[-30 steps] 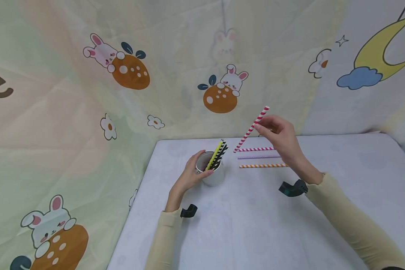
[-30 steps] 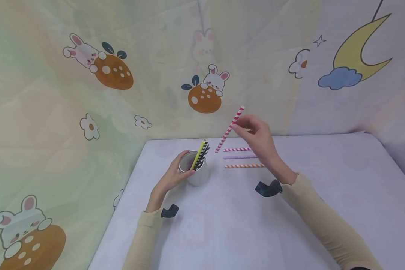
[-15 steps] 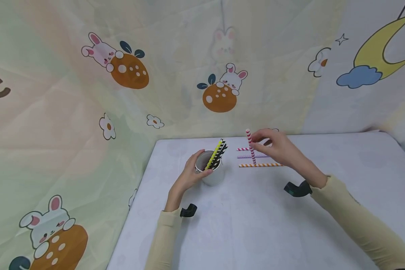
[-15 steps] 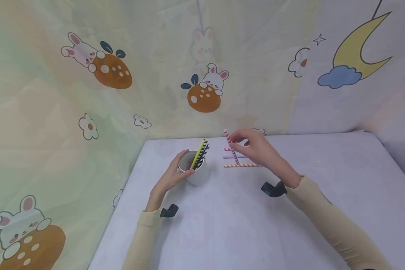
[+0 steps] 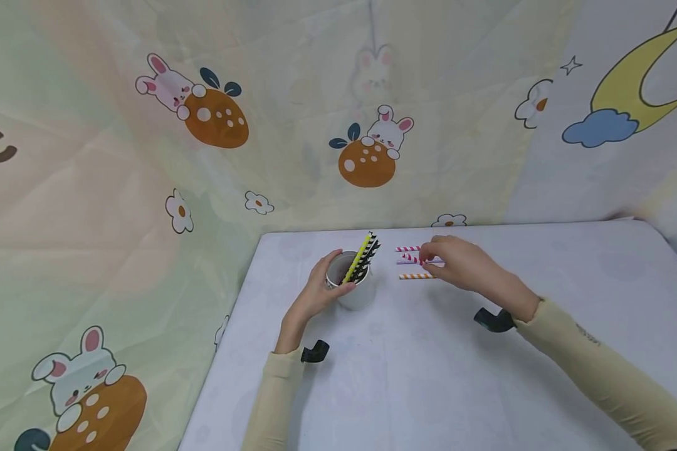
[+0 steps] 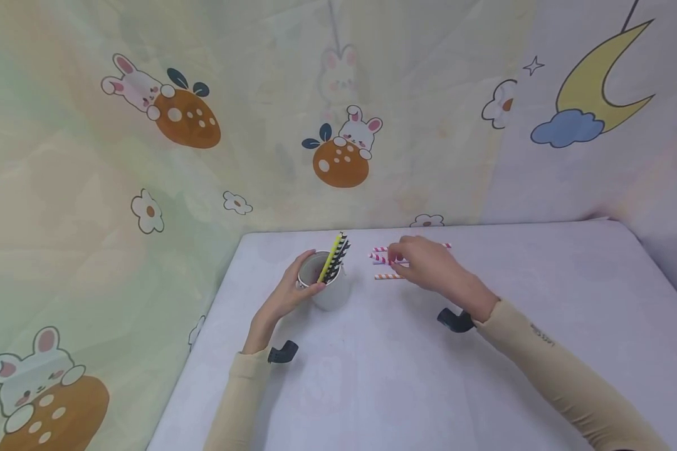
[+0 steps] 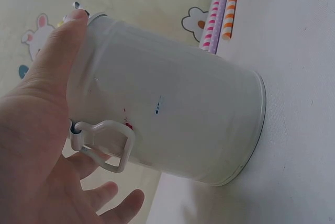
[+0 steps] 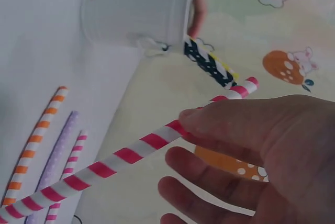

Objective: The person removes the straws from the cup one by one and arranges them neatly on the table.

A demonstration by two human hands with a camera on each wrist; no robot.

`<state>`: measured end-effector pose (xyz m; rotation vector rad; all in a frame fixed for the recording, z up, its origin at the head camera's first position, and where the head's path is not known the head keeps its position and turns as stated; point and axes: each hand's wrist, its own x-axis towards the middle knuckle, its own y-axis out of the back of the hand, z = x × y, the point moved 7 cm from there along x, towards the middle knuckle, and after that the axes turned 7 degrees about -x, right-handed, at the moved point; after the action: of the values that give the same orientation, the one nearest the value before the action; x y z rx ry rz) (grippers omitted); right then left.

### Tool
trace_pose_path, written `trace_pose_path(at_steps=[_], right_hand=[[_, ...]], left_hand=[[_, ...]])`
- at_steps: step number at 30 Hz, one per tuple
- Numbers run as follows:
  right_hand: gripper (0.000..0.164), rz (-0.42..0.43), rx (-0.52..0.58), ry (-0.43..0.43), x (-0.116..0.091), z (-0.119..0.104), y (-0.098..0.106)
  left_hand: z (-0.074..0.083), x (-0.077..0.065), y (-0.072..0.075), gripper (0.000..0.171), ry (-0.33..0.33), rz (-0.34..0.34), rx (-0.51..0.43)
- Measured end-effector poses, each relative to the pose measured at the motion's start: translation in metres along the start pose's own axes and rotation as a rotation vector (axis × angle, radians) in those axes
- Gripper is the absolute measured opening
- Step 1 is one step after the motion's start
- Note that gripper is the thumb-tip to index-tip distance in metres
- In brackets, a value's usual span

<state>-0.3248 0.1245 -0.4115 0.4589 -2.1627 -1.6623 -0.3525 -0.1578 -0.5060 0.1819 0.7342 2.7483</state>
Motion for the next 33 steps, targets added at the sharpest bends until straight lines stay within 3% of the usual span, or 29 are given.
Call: trace_pose_path(at_steps=[9, 17, 22, 33], right_hand=[[0.015, -0.022, -0.247, 0.032, 0.000, -0.001, -0.029], [0.010, -0.006, -0.348, 0.058, 0.001, -0.001, -0.051], [0.014, -0.078, -0.380, 0.034, 0.002, 0.001, -0.069], [0.017, -0.117, -0.381, -0.010, 0.004, 0.007, -0.090]], left_hand=[[0.000, 0.000, 0.000, 0.087, 0.004, 0.003, 0.007], [-0.001, 0.001, 0.000, 0.087, -0.004, 0.006, 0.006], [-0.001, 0.001, 0.000, 0.086, -0.002, 0.004, 0.006], [-0.002, 0.001, 0.000, 0.087, 0.014, 0.006, 0.006]])
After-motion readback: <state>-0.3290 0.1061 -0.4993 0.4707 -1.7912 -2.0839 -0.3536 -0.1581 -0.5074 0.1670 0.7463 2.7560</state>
